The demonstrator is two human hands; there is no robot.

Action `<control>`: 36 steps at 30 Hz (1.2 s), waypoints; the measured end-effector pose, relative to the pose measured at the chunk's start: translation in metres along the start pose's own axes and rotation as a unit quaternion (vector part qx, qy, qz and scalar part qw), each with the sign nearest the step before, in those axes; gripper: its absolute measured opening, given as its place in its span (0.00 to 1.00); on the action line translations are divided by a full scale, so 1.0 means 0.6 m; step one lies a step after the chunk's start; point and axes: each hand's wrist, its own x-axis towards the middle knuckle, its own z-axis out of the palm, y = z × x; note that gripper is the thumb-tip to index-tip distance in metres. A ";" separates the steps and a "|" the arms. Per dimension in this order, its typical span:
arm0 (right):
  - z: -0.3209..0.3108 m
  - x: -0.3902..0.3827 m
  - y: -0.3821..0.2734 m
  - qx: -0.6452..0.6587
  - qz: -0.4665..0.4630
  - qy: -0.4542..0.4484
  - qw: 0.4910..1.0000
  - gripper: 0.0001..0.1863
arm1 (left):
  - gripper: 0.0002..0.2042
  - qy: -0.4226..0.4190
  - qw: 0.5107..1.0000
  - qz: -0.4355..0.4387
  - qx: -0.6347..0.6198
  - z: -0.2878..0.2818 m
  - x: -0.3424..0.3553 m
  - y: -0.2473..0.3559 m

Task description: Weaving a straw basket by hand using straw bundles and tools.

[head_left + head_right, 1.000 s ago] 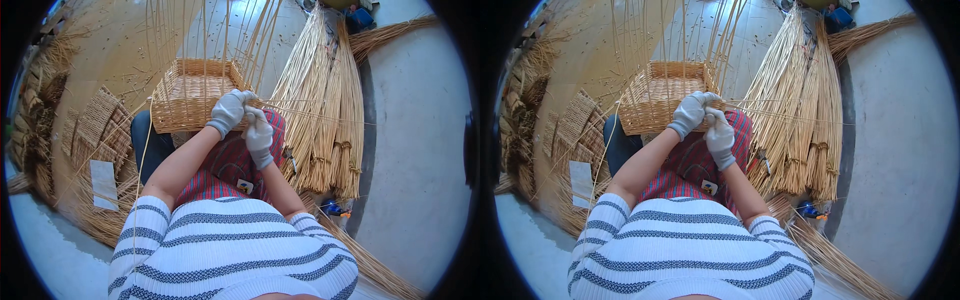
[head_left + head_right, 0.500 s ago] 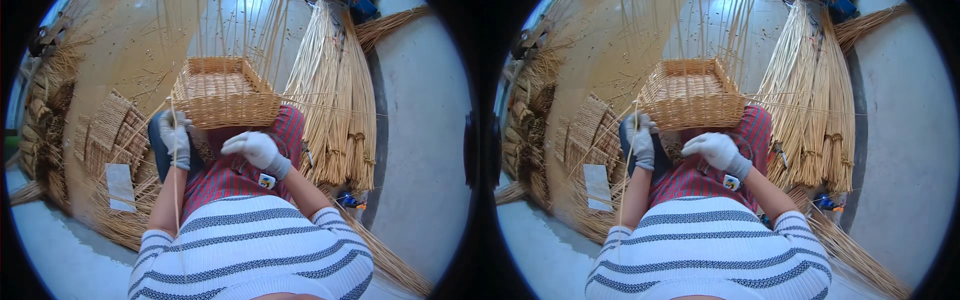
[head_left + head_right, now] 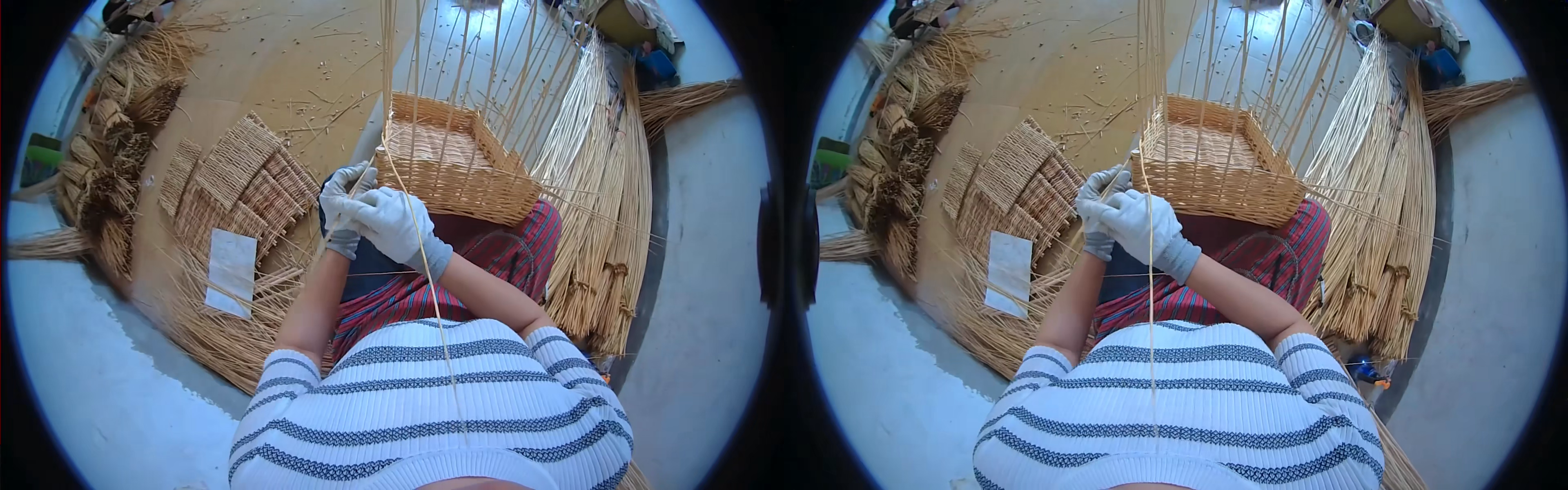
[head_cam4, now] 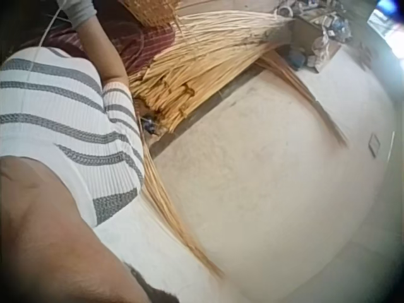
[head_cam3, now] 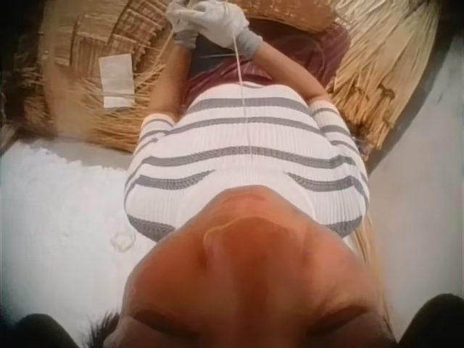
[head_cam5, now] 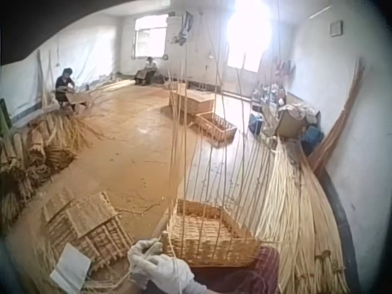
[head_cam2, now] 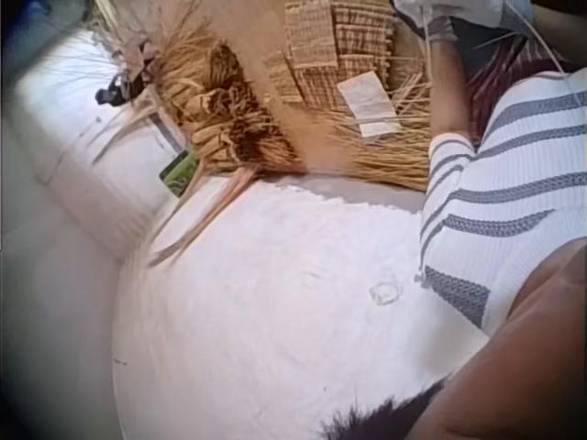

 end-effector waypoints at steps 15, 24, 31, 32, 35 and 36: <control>-0.014 -0.032 0.002 -0.030 -0.002 0.078 0.997 0.13 | 0.28 -0.412 0.898 -0.146 -0.040 -0.034 0.145 0.097; -0.050 -0.081 0.134 0.260 0.485 0.141 0.823 0.14 | 0.12 -0.378 0.912 -0.156 0.028 0.001 0.130 0.075; -0.053 0.151 0.179 -0.191 0.218 0.100 0.952 0.40 | 0.04 -0.263 0.962 -0.074 0.030 0.039 0.104 0.037; -0.055 0.152 0.180 -0.107 0.188 0.162 0.963 0.45 | 0.04 -0.252 0.964 -0.077 0.024 0.034 0.106 0.026; -0.074 0.036 0.197 0.106 0.123 0.344 0.925 0.31 | 0.11 -0.174 0.982 -0.004 0.072 0.042 0.091 0.028; -0.073 -0.011 0.193 0.126 0.210 0.342 0.907 0.26 | 0.13 -0.099 0.987 0.045 0.116 0.050 0.074 0.031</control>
